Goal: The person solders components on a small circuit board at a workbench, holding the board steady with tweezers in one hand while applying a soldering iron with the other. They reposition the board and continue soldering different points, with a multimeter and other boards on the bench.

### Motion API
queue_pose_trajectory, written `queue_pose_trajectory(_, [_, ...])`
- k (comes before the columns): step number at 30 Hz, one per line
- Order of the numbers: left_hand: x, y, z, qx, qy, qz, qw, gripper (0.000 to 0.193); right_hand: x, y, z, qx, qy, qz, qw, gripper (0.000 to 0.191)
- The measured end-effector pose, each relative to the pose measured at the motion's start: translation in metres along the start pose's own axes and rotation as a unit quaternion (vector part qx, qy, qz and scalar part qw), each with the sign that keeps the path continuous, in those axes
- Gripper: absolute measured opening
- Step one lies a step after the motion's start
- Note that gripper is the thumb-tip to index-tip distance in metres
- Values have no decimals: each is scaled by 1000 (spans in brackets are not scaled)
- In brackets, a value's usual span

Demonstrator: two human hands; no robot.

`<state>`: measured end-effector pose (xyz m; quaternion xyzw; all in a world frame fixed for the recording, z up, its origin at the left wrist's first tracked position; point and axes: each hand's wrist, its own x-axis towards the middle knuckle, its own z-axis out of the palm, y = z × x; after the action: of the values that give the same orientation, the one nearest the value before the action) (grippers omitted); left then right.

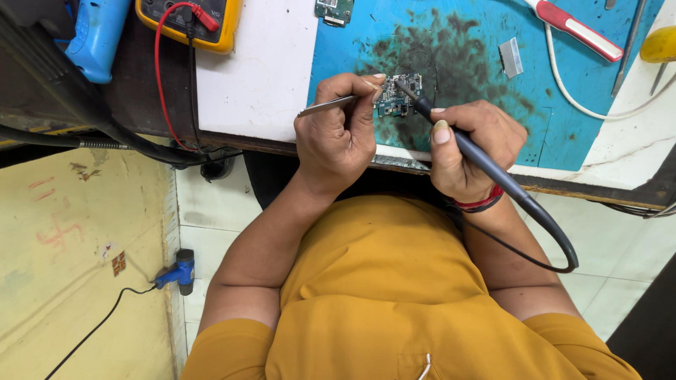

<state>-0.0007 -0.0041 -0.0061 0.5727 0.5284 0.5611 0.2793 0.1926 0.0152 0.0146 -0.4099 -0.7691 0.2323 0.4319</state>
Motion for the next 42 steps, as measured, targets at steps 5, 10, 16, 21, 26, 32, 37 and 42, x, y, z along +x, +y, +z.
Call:
queue_pose_trajectory(5, [0,-1,0,-4,-1,8,1000,13,0,1,0,3,3,-2,1000,12])
queue_pose_trajectory(10, [1,0,0,0,-2,5,1000,13,0,1,-1,3,-2,-9,1000,12])
queue_pose_trajectory(16, [1,1,0,0,2,7,1000,13,0,1,0,3,3,-7,1000,12])
queue_pose_trajectory(21, [2,0,0,5,1,11,1000,13,1,2,0,6,-2,-14,1000,11])
queue_pose_trajectory(26, [1,0,1,8,2,15,1000,13,0,1,-1,8,-5,-7,1000,11])
queue_pose_trajectory(32, [2,-1,0,9,-1,13,1000,13,1,0,-1,2,-11,-4,1000,11])
queue_pose_trajectory(37, [1,0,0,7,-1,13,1000,13,2,-1,-1,3,-10,-2,1000,11])
queue_pose_trajectory(42, [1,1,0,6,-1,7,1000,13,2,-1,-1,2,-12,-4,1000,10])
